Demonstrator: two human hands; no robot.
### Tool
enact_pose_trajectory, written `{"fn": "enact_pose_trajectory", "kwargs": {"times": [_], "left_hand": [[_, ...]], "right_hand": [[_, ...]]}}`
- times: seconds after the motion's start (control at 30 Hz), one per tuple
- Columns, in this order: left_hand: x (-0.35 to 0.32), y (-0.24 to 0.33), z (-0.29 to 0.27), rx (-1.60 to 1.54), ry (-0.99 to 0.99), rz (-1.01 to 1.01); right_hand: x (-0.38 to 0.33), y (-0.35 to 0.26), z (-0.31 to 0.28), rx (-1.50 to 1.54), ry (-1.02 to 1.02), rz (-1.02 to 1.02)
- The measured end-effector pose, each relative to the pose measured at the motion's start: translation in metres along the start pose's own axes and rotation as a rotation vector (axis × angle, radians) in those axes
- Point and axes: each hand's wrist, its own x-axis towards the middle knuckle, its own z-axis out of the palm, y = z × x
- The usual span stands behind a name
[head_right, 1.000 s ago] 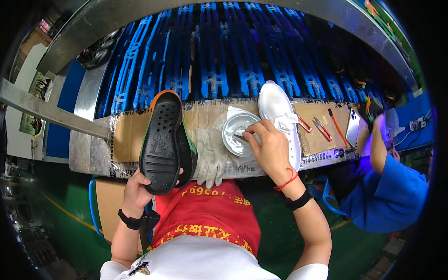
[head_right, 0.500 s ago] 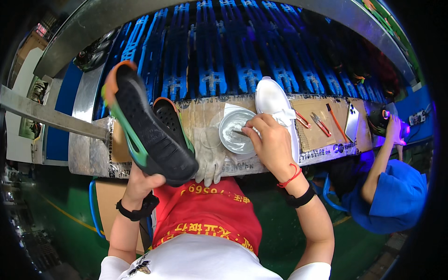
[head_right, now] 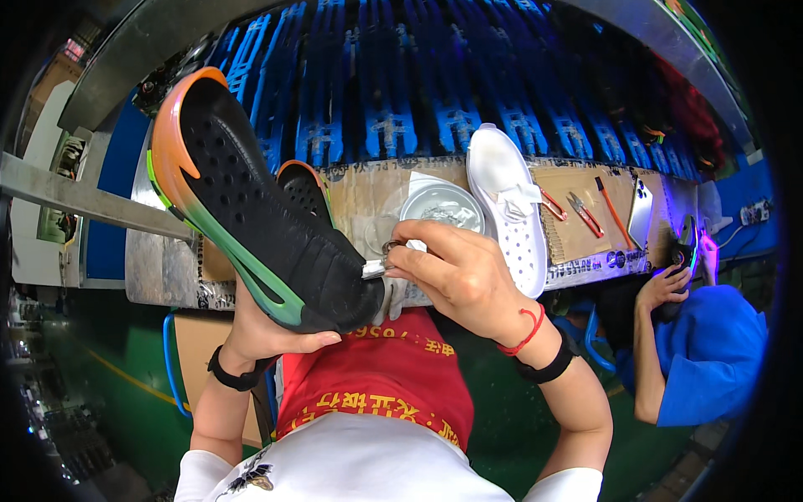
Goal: Applying glue or solvent to shoe components during the assembly process.
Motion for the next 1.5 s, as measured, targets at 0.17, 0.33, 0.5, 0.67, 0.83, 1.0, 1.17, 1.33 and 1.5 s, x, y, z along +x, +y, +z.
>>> {"fn": "enact_pose_trajectory", "kwargs": {"times": [0.17,0.33,0.5,0.67,0.83,1.0,1.17,1.33,1.5], "left_hand": [[0.001,0.009,-0.002,0.135,-0.005,0.017],[0.002,0.012,0.0,0.258,-0.021,0.135],[0.0,0.012,0.003,0.29,-0.05,0.164],[-0.001,0.013,0.006,0.347,-0.031,0.185],[0.0,0.015,0.006,0.295,-0.075,0.121],[0.0,0.014,0.008,0.263,-0.073,0.117],[0.001,0.011,0.009,0.26,-0.085,0.152],[-0.001,0.015,0.008,0.236,-0.04,0.2],[-0.003,0.017,0.007,0.078,-0.065,0.149]], "right_hand": [[0.0,-0.001,-0.002,-0.047,-0.043,-0.019],[0.001,-0.004,-0.006,0.039,-0.113,0.075],[-0.001,-0.007,-0.008,0.111,-0.13,0.15],[-0.001,-0.009,-0.01,0.139,-0.145,0.199],[-0.001,-0.011,-0.011,0.149,-0.17,0.239],[-0.001,-0.011,-0.013,0.165,-0.187,0.23],[-0.002,-0.011,-0.013,0.224,-0.22,0.256],[0.002,-0.015,-0.015,0.074,-0.147,0.119],[0.003,-0.016,-0.011,-0.044,-0.084,-0.008]]}}
